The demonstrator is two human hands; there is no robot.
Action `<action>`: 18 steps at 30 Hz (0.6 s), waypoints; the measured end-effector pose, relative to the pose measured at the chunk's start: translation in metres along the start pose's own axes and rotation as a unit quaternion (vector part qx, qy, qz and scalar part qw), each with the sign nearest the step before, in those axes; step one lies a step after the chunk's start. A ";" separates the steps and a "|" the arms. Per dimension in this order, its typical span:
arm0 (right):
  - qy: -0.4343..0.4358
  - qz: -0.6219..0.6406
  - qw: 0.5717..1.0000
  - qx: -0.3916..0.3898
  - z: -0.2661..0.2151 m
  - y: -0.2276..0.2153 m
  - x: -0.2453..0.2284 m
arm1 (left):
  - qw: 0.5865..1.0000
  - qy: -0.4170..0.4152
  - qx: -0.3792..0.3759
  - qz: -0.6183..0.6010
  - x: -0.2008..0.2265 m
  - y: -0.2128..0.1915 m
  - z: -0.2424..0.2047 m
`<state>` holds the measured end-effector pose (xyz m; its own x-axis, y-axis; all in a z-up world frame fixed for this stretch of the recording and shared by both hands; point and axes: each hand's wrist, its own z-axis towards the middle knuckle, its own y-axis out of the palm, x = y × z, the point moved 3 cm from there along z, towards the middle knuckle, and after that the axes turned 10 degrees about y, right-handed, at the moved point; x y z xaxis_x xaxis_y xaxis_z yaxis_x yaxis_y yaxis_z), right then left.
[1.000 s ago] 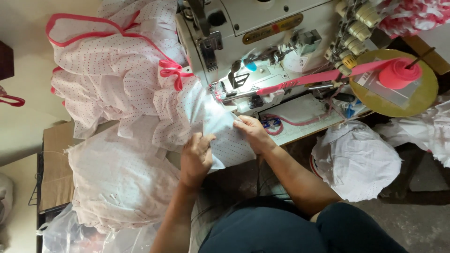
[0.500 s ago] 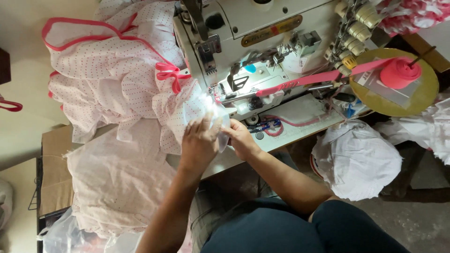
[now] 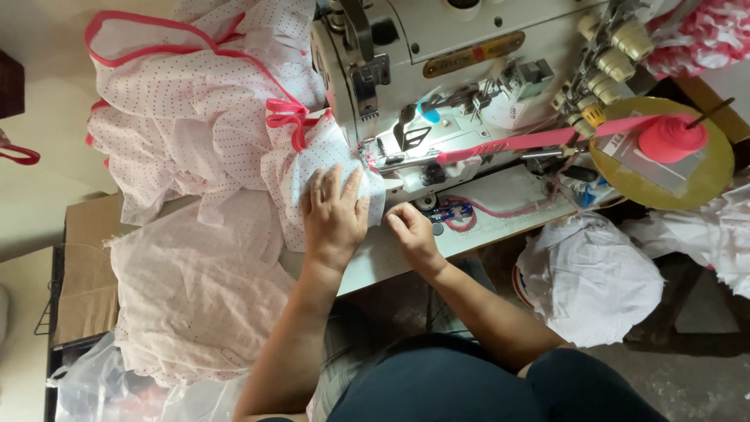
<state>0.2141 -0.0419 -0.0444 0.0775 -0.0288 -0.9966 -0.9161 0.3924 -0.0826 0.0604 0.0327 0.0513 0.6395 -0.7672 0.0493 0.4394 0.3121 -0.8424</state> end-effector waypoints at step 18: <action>-0.317 -0.254 0.914 0.021 -0.032 0.007 -0.025 | 0.962 -0.201 -0.165 0.081 -0.035 0.065 0.051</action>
<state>0.1931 -0.0678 -0.0207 0.7130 0.3151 -0.6263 -0.6834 0.5119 -0.5205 0.0987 0.1090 0.0224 0.9040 -0.4246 0.0502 0.1316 0.1645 -0.9776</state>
